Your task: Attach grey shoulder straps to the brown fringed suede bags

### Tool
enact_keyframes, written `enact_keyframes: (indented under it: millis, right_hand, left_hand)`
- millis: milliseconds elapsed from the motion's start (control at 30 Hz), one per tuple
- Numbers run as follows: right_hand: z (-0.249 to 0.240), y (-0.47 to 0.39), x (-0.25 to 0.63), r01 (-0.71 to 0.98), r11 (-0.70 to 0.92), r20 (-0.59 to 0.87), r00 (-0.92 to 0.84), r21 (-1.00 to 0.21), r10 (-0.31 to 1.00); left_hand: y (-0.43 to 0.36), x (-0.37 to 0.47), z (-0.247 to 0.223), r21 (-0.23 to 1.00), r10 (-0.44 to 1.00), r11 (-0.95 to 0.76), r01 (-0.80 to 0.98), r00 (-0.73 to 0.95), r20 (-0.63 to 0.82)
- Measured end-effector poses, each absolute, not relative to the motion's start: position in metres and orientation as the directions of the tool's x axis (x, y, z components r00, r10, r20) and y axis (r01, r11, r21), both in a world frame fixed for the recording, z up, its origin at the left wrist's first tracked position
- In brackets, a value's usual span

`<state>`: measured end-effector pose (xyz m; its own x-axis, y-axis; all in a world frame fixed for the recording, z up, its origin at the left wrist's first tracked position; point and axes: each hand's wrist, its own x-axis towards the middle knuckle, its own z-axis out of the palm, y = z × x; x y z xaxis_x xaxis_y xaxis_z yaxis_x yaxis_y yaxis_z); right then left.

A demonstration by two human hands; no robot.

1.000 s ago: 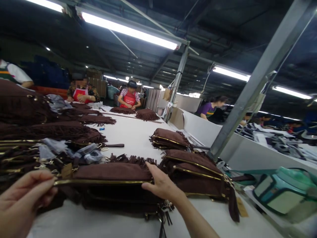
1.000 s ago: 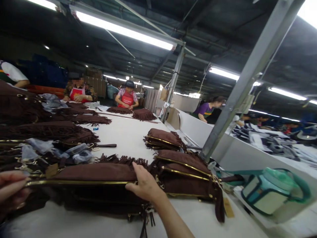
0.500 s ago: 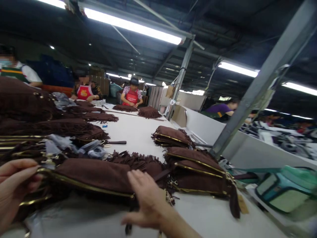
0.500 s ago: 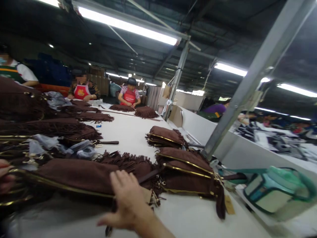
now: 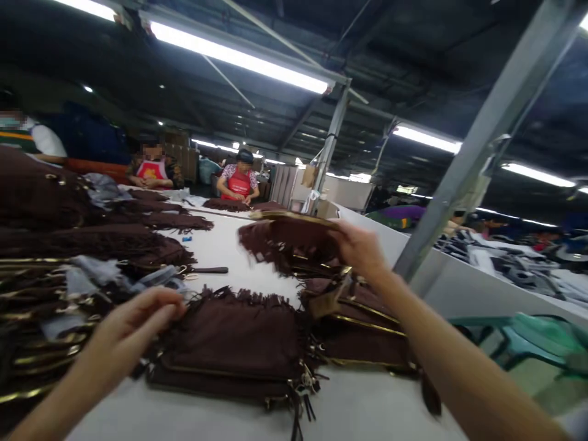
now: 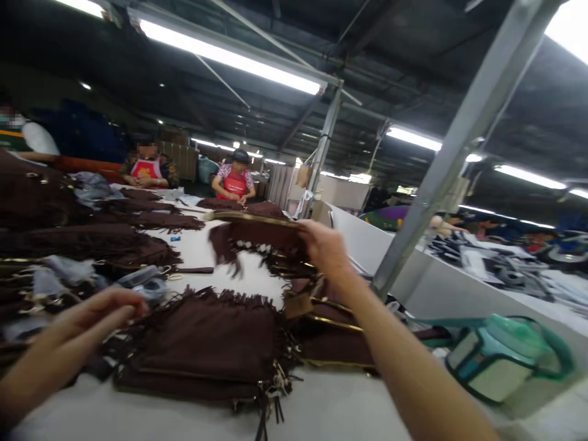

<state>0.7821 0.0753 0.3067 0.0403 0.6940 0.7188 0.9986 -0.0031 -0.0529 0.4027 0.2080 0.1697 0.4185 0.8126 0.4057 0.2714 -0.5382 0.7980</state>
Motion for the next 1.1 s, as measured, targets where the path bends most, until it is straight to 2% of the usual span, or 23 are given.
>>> enact_keyframes:
  millis: [33,133,333,433,500,567,667,733,800,900,1000,1100]
  right_hand:
    - [0.309,0.063,0.809,0.996,-0.086,0.778,0.038,0.021,0.627]
    - [0.282,0.028,0.877,0.98,-0.198,0.809,0.116,0.0,0.577]
    - [0.149,-0.015,0.939,0.958,-0.283,0.624,0.247,-0.042,0.742]
    - [0.121,-0.017,0.944,0.946,-0.32,0.585,0.287,-0.049,0.759]
    - [0.122,-0.012,0.932,0.949,-0.314,0.578,0.276,-0.037,0.768]
    - [0.129,-0.005,0.903,0.964,-0.254,0.556,0.252,-0.075,0.792]
    - [0.135,0.007,0.835,0.94,-0.052,0.429,0.202,-0.337,0.881]
    - [0.135,0.015,0.79,0.893,0.039,0.359,0.14,-0.449,0.923]
    - [0.132,0.022,0.759,0.876,0.163,0.318,-0.012,-0.454,0.948]
    - [0.126,0.03,0.742,0.863,0.311,0.244,-0.227,-0.398,0.943]
    - [0.116,0.035,0.744,0.852,0.347,0.184,-0.297,-0.392,0.937]
    - [0.106,0.037,0.745,0.867,0.363,0.206,-0.307,-0.342,0.929]
  left_hand:
    - [0.204,0.414,0.159,0.777,0.772,-0.563,0.28,0.515,0.373]
    - [0.191,0.444,0.118,0.674,0.665,-0.652,0.347,0.689,0.288]
    - [0.179,0.485,0.068,0.372,0.468,-0.847,0.38,0.865,0.182]
    - [0.185,0.5,0.062,0.262,0.381,-0.905,0.334,0.912,0.152]
    - [0.19,0.506,0.062,0.216,0.393,-0.909,0.356,0.905,0.163]
    - [0.194,0.509,0.064,0.189,0.467,-0.88,0.435,0.865,0.183]
    - [0.198,0.509,0.075,0.183,0.54,-0.841,0.51,0.816,0.205]
    - [0.2,0.507,0.084,0.179,0.539,-0.841,0.51,0.816,0.209]
    - [0.202,0.504,0.09,0.165,0.531,-0.847,0.506,0.821,0.21]
    - [0.207,0.497,0.092,0.153,0.525,-0.851,0.503,0.824,0.213]
    - [0.212,0.492,0.088,0.217,0.544,-0.837,0.503,0.807,0.228]
    - [0.209,0.488,0.089,0.274,0.555,-0.826,0.492,0.793,0.249]
